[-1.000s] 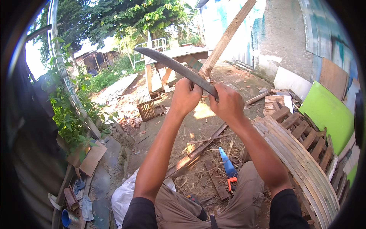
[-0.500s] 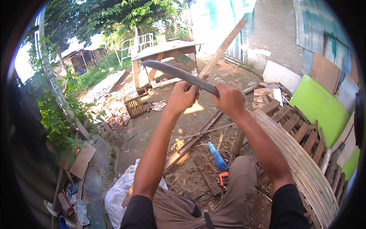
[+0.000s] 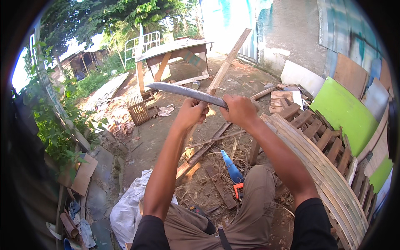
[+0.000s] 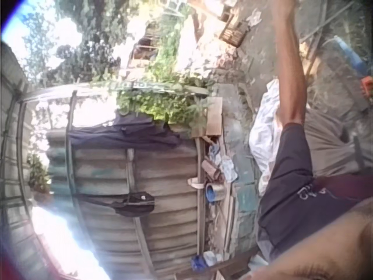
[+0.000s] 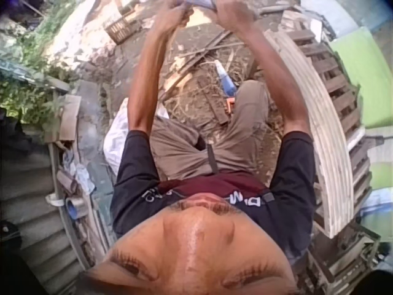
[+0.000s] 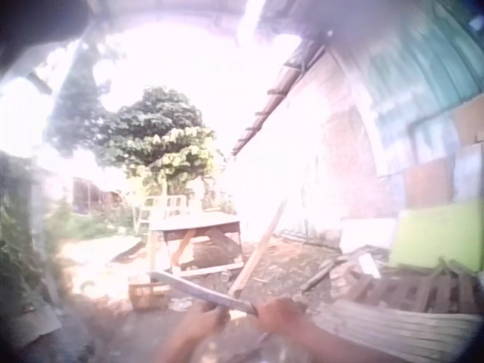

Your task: The person smooths thin wooden slats with a metal file, then places them on a wooden pallet. They use a hammer to tap the slats into place, repeating the process of filing and arranging multiple slats.

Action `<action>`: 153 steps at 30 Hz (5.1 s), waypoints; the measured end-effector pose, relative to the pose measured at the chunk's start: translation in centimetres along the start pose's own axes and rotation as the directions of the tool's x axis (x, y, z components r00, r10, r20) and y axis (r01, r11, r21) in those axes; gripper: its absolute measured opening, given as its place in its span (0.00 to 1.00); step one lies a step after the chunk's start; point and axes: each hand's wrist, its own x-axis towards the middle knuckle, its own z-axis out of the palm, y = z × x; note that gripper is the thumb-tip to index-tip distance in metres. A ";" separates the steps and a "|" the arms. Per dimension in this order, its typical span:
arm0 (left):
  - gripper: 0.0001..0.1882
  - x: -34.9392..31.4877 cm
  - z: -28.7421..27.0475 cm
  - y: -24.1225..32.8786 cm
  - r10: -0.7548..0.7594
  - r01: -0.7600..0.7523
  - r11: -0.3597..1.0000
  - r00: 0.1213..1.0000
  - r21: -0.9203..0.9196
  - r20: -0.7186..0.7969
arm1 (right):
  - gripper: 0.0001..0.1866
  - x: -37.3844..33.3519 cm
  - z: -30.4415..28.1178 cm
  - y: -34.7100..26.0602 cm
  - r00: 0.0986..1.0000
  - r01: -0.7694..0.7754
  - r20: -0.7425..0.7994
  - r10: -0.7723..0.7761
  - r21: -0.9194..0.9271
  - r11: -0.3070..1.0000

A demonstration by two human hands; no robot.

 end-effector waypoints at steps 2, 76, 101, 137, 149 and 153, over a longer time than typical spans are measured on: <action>0.13 -0.6 0.9 0.1 0.016 -0.016 1.000 1.000 -0.005 0.009 | 0.13 -0.4 0.2 1.0 1.000 0.005 0.013 -0.005 -0.021 1.000; 0.31 1.0 3.7 -5.7 0.173 0.008 0.858 0.937 0.514 -0.304 | 0.14 -1.8 2.3 1.9 0.994 -0.089 0.051 0.092 -0.058 0.994; 0.17 -2.0 -0.2 -7.6 -0.052 0.115 0.939 0.979 0.325 -0.198 | 0.44 -24.8 18.4 -0.3 0.338 -0.861 0.600 0.725 -0.115 0.496; 0.23 1.6 35.3 -4.5 0.125 -0.636 0.666 0.610 0.390 0.782 | 0.20 -35.3 -24.5 13.5 0.930 -0.335 -0.048 0.363 -0.516 0.789; 0.15 7.0 35.7 -13.1 0.069 -0.796 0.357 0.543 0.488 0.837 | 0.18 -59.8 -41.9 24.8 0.499 -0.749 -0.103 0.860 -0.551 0.368; 0.16 10.2 32.3 -15.3 0.017 -0.732 0.333 0.635 0.594 0.772 | 0.18 -61.3 -40.4 24.1 0.471 -0.736 -0.127 0.873 -0.603 0.309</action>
